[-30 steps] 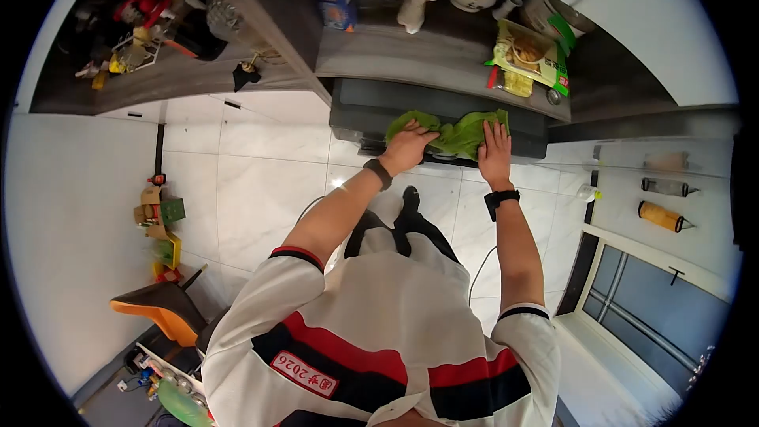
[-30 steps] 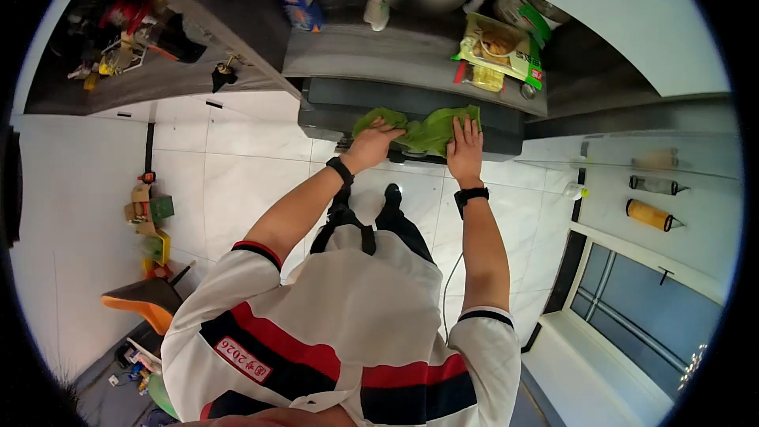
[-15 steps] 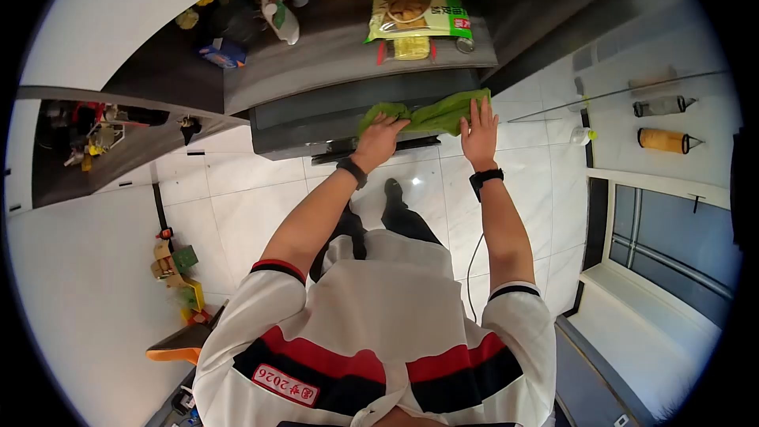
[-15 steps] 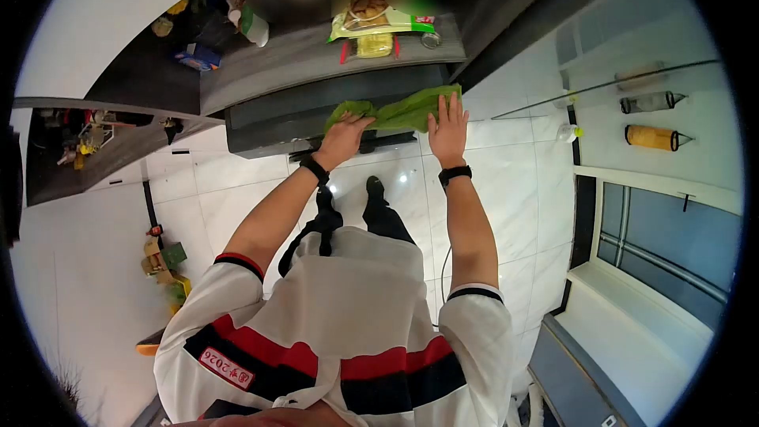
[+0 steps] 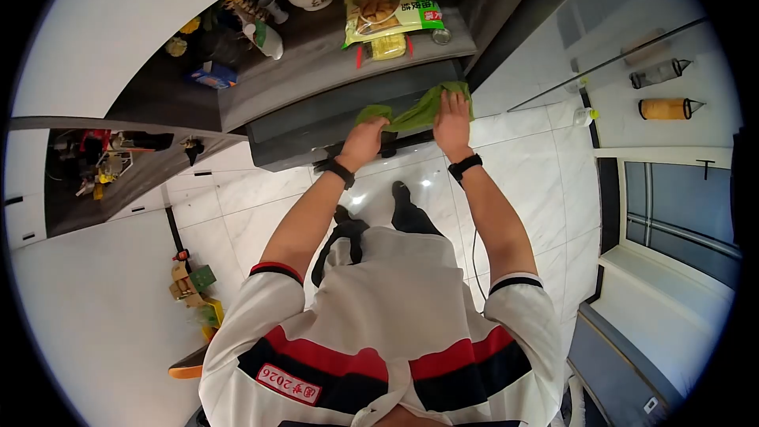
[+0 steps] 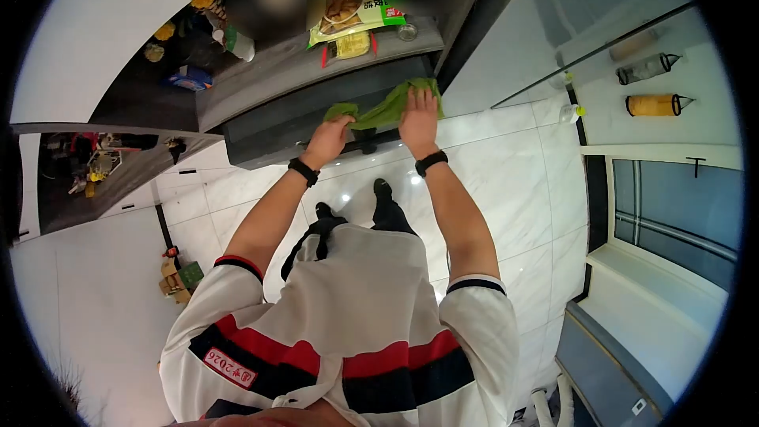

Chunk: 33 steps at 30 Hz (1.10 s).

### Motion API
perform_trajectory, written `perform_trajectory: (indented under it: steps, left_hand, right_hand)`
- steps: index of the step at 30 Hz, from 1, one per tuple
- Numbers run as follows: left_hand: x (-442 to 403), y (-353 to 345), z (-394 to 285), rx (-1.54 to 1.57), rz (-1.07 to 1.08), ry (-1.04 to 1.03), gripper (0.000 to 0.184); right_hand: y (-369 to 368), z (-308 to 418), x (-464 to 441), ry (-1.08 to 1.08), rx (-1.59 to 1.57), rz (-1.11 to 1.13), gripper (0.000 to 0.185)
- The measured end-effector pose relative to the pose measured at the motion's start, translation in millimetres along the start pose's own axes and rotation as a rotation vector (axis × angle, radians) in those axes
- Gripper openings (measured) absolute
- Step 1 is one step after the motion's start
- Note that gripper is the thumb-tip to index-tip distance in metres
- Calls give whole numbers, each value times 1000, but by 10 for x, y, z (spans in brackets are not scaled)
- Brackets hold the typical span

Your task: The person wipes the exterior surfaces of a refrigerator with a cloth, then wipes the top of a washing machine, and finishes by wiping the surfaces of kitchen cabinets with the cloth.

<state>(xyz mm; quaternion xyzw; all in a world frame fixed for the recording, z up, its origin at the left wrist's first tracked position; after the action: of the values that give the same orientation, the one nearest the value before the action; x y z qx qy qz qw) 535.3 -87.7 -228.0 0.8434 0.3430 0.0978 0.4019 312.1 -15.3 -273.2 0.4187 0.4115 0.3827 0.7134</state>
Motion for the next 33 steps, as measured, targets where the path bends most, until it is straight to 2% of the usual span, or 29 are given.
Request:
perform_trajectory:
  steps: [5, 11, 24, 26, 29, 33]
  left_hand:
    - [358, 237, 221, -12, -14, 46, 27]
    - [915, 569, 583, -23, -63, 87, 26]
    - [2067, 1435, 1455, -28, -120, 174, 31]
    - [2166, 1469, 1541, -16, -147, 125, 31]
    - [2236, 1513, 1614, -11, -175, 70, 30]
    - [2252, 1603, 1595, -52, -132, 114, 28]
  right_hand:
    - [-46, 543, 59, 57, -50, 109, 49]
    - [-325, 1163, 149, 138, -28, 112, 50]
    - [-725, 2812, 416, 217, 50, 261, 49]
    - [-762, 3042, 491, 240, 77, 295, 49]
    - [-842, 3334, 628, 322, 3, 303, 49]
    - [-840, 3541, 729, 378, -124, 277, 45]
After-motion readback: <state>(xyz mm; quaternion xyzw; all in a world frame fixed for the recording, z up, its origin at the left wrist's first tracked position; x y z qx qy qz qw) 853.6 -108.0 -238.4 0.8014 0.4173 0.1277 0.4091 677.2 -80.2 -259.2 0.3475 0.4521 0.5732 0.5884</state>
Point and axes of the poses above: each hand's wrist, its own x-axis away from the middle knuckle, its own y-axis out of the back of the hand, z = x × y, the point moved 1 cm from there along -x, towards the middle knuckle, and after that the axes turned 5 degrees about -y, right-handed, at the moved point
